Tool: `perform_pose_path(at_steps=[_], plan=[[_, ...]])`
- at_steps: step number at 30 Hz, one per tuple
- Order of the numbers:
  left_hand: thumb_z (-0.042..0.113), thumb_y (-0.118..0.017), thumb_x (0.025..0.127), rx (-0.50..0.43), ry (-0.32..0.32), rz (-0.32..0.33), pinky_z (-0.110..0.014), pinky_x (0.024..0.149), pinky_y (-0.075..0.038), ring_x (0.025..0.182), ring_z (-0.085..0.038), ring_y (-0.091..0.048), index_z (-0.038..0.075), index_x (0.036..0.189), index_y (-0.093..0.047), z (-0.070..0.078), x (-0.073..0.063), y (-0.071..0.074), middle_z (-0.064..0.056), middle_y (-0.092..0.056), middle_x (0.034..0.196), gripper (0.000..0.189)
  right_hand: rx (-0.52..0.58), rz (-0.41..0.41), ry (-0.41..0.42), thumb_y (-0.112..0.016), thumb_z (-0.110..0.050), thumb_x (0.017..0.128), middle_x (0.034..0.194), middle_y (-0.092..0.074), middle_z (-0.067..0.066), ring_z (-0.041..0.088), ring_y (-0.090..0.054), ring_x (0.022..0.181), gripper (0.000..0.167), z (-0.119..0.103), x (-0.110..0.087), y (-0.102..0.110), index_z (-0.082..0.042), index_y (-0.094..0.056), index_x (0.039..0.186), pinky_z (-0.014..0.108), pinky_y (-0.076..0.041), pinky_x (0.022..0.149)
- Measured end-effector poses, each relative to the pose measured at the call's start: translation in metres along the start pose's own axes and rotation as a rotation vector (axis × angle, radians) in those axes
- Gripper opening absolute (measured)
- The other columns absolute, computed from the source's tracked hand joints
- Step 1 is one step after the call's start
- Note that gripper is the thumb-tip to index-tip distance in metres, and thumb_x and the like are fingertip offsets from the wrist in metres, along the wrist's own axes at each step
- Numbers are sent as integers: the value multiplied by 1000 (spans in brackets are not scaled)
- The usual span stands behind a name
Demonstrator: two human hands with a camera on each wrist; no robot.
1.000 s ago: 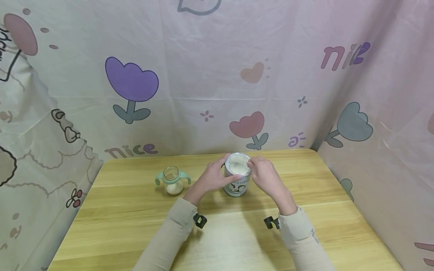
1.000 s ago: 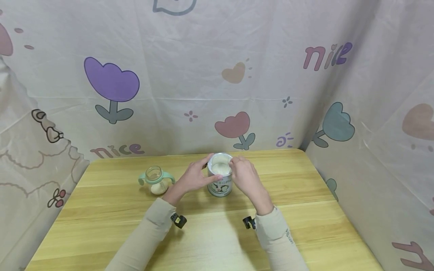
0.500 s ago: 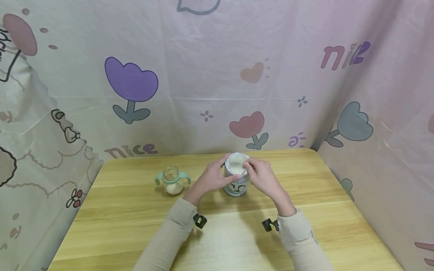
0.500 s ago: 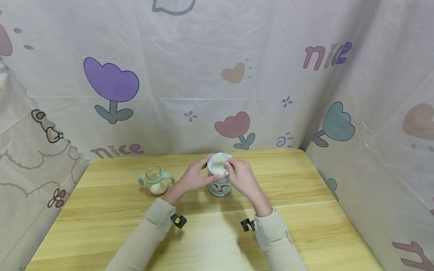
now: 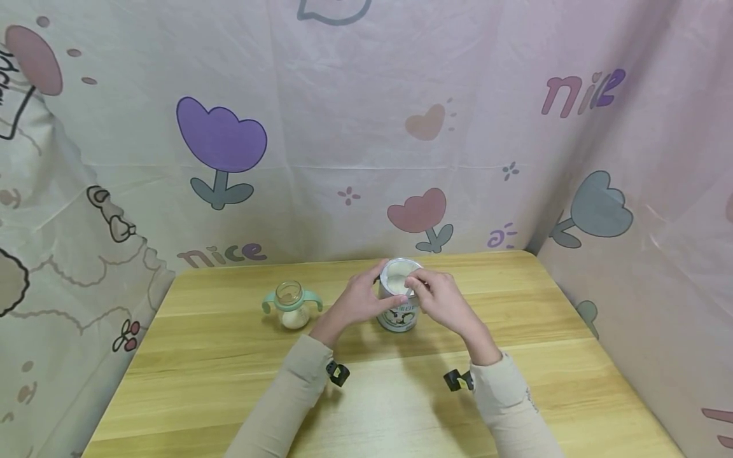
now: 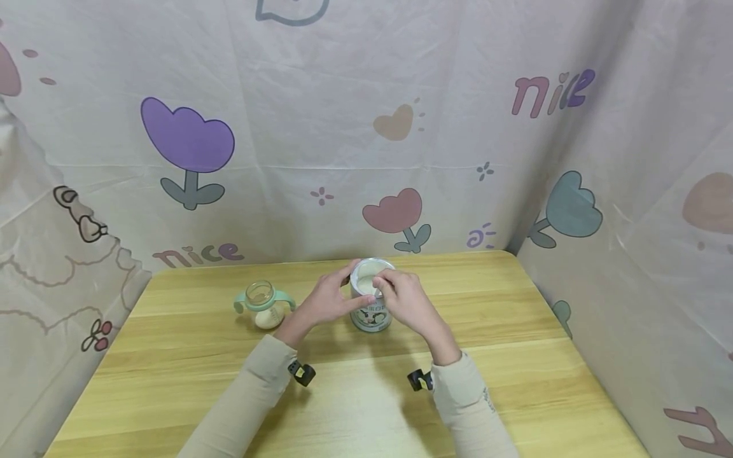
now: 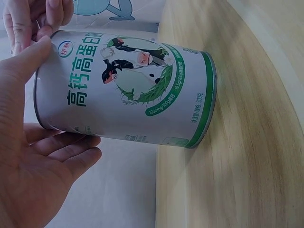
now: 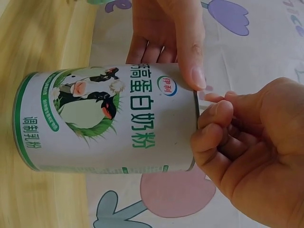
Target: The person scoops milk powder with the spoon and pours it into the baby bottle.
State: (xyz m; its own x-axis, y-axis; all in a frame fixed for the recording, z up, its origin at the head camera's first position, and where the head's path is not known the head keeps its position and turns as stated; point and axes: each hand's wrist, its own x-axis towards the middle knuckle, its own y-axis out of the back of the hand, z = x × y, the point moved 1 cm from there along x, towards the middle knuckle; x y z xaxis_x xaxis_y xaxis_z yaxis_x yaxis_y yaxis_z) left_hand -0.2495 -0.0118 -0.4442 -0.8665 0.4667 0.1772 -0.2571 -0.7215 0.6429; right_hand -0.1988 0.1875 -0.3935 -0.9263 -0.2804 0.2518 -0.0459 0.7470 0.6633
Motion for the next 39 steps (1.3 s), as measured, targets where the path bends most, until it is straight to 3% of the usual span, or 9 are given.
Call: perform_pose_path(at_steps=[7,10,23,32,39], plan=[[66,-78,86,-5,2,2,-58,116,-47,143,-28,-56,19,164,-39,1,0,0,-3,-60,153,99,36,36,-69,-57,-20,110,69,-65,12,11,-55,52,27,8,-1,2,0,-74,112,23,-45,48],[65,-78,86,-1,-3,2,-59,117,-46,143,-28,-56,20,163,-39,0,1,0,-3,-61,153,98,49,74,-92,-57,-21,110,75,-67,13,12,-55,52,27,11,-1,3,1,-74,112,24,-43,47],[60,-81,87,10,2,6,-67,119,-37,142,-31,-58,19,164,-38,-1,1,-2,-5,-61,153,96,197,336,-249,-66,-24,105,85,-76,14,15,-60,51,24,23,-1,7,-3,-77,110,22,-43,46],[61,-80,87,18,43,-9,-70,123,-29,144,-31,-55,19,165,-35,2,0,0,-6,-57,157,99,288,357,-289,-67,-23,104,82,-76,12,13,-60,51,27,25,-2,9,1,-77,111,22,-50,50],[66,-77,87,52,53,-22,-63,119,-41,146,-33,-53,13,166,-33,3,-1,2,-11,-53,160,105,363,370,-308,-67,-21,104,86,-77,16,11,-63,53,29,22,-2,12,6,-74,113,23,-55,53]])
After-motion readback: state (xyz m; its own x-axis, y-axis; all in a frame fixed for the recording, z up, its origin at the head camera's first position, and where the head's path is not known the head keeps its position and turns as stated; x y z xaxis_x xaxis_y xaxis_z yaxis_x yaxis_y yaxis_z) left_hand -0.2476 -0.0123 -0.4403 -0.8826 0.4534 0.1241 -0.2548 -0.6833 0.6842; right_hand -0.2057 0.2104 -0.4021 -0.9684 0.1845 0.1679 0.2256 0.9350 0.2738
